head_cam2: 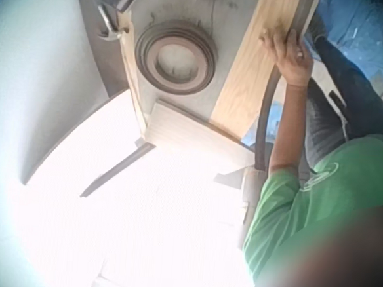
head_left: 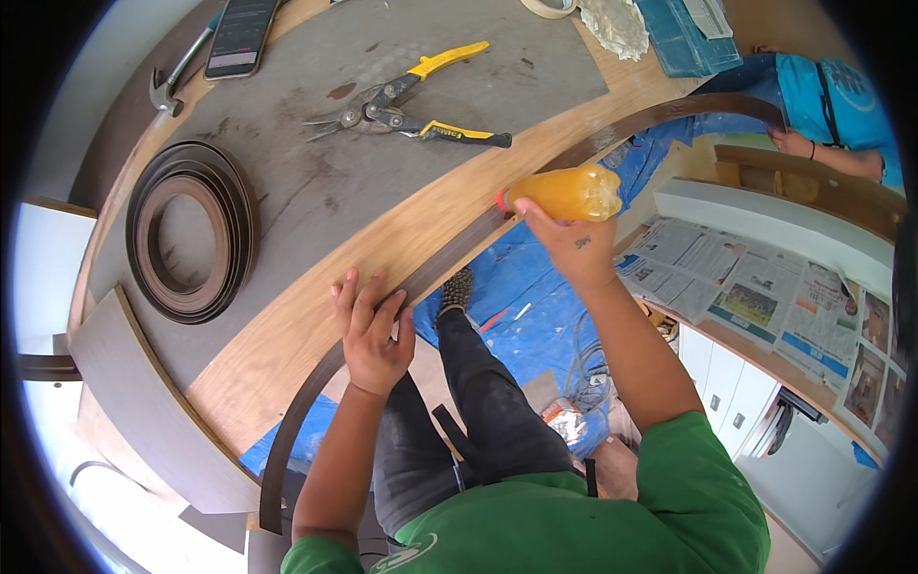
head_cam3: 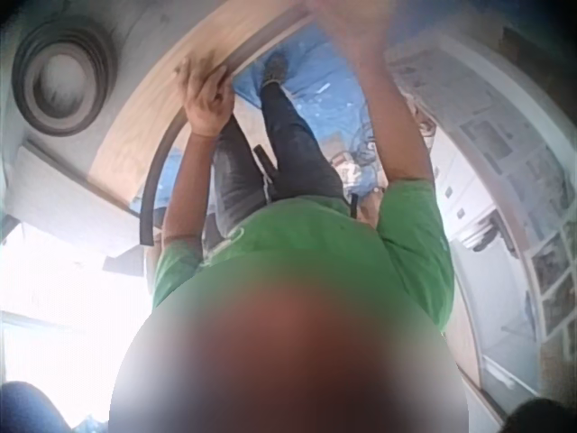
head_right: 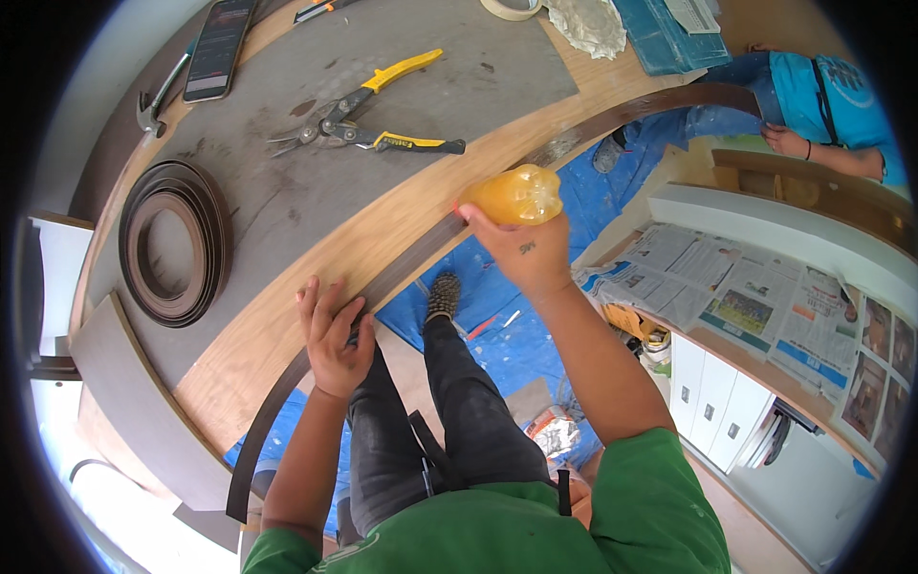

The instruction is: The person measures and cuts a strip of wood edge banding, then applies glue along its length and presses it onto the edge of a wooden board. The person uses shears to trim the banding and a glue bottle to apply adhesive before aligning the strip with the board edge.

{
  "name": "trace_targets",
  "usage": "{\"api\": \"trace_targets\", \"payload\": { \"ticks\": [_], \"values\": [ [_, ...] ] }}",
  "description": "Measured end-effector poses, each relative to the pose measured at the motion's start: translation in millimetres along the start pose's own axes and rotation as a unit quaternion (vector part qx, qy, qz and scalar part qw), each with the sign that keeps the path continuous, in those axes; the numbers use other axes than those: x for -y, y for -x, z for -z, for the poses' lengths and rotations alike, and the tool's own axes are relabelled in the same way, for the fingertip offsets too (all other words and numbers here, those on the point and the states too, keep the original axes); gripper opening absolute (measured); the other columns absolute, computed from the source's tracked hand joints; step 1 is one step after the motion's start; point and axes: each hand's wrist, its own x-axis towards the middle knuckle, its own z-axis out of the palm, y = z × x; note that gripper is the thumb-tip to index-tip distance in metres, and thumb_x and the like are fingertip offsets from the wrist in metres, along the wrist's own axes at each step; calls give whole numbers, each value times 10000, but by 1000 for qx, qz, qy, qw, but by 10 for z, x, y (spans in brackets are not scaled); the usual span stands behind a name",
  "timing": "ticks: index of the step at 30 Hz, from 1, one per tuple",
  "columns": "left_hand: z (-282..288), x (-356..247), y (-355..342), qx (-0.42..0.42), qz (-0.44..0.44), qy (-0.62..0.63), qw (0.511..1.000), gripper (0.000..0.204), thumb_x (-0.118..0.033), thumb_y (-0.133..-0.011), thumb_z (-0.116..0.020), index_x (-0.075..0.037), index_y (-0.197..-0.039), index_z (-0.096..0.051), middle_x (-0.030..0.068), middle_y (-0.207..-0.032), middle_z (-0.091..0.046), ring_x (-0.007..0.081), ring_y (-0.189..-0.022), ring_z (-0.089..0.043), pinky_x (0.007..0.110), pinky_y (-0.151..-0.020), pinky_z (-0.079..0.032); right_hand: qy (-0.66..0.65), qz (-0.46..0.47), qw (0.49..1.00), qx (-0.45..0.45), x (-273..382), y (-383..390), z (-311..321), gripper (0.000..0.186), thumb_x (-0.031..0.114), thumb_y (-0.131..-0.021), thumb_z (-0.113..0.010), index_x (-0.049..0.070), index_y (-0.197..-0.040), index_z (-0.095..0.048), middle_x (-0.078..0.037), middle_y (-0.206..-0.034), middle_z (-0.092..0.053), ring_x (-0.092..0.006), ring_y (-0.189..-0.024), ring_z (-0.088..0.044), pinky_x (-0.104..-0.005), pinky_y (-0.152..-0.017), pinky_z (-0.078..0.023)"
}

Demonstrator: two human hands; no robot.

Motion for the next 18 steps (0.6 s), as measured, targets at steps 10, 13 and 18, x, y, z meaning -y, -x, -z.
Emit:
{"api": "trace_targets", "payload": {
  "ticks": [10, 13, 18],
  "values": [
    [436, 24, 135, 108, 3, -92, 990, 346, -56, -846, -711, -89, -1189, -751, 121, -1442, -594, 419, -1478, -403, 623, -1234, -240, 10, 25, 999, -17, 180, 249, -222, 214, 127, -849, -866, -12, -975, -762, -70, -911, -779, -139, -813, -728, -294, -744, -570],
    [655, 114, 221, 95, 12, -90, 991, 355, -69, -845, -715, -90, -1198, -747, 133, -1393, -606, 399, -1387, -478, 587, -1196, -305, 62, -27, 996, -51, 251, 214, -221, 162, 123, -860, -851, -5, -928, -778, -67, -876, -790, -137, -779, -740, -289, -727, -575],
    [1062, 239, 427, 110, 54, -122, 985, 389, -94, -835, -740, -89, -1223, -725, 117, -1219, -618, 341, -1129, -567, 511, -1030, -419, -25, -70, 995, -60, 358, 363, -294, 183, 131, -850, -858, -3, -944, -775, -69, -891, -791, -135, -800, -743, -286, -746, -580]
  ]
}}
